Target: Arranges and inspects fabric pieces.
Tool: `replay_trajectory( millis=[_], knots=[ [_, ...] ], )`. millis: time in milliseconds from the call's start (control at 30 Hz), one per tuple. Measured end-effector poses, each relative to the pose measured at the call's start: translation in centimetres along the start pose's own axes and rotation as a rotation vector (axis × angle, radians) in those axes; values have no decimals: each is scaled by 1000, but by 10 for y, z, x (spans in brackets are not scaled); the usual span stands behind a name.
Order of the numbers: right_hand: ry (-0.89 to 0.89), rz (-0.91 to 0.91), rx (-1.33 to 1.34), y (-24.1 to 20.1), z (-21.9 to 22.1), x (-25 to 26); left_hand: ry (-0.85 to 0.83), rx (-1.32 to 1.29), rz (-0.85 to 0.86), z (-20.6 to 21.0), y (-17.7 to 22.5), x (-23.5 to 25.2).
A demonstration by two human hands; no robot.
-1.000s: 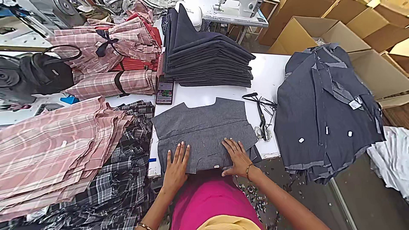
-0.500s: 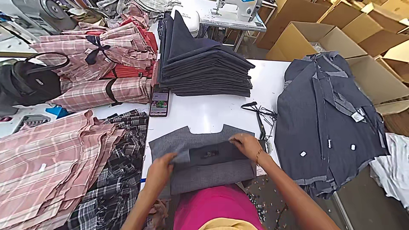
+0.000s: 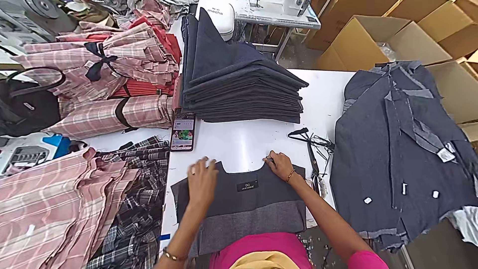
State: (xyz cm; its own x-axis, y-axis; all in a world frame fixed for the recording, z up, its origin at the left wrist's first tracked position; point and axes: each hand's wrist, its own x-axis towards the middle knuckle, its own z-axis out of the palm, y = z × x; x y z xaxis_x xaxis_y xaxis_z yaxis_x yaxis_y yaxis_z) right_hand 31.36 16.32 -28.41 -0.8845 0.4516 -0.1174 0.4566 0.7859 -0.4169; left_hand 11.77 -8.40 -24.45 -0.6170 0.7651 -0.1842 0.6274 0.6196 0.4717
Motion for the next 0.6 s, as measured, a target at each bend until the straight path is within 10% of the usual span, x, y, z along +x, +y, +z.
replay_trajectory(
  millis=[167,467,600],
  knots=[
    [165,70,0,-2,9,2,182,-90,385,94,14,-84],
    [105,322,19,-22,6,25,263,137,-20,61,-86,-58],
    [188,-14,130,-49,24,3,265,124,-24,51,-106,-57]
  ],
)
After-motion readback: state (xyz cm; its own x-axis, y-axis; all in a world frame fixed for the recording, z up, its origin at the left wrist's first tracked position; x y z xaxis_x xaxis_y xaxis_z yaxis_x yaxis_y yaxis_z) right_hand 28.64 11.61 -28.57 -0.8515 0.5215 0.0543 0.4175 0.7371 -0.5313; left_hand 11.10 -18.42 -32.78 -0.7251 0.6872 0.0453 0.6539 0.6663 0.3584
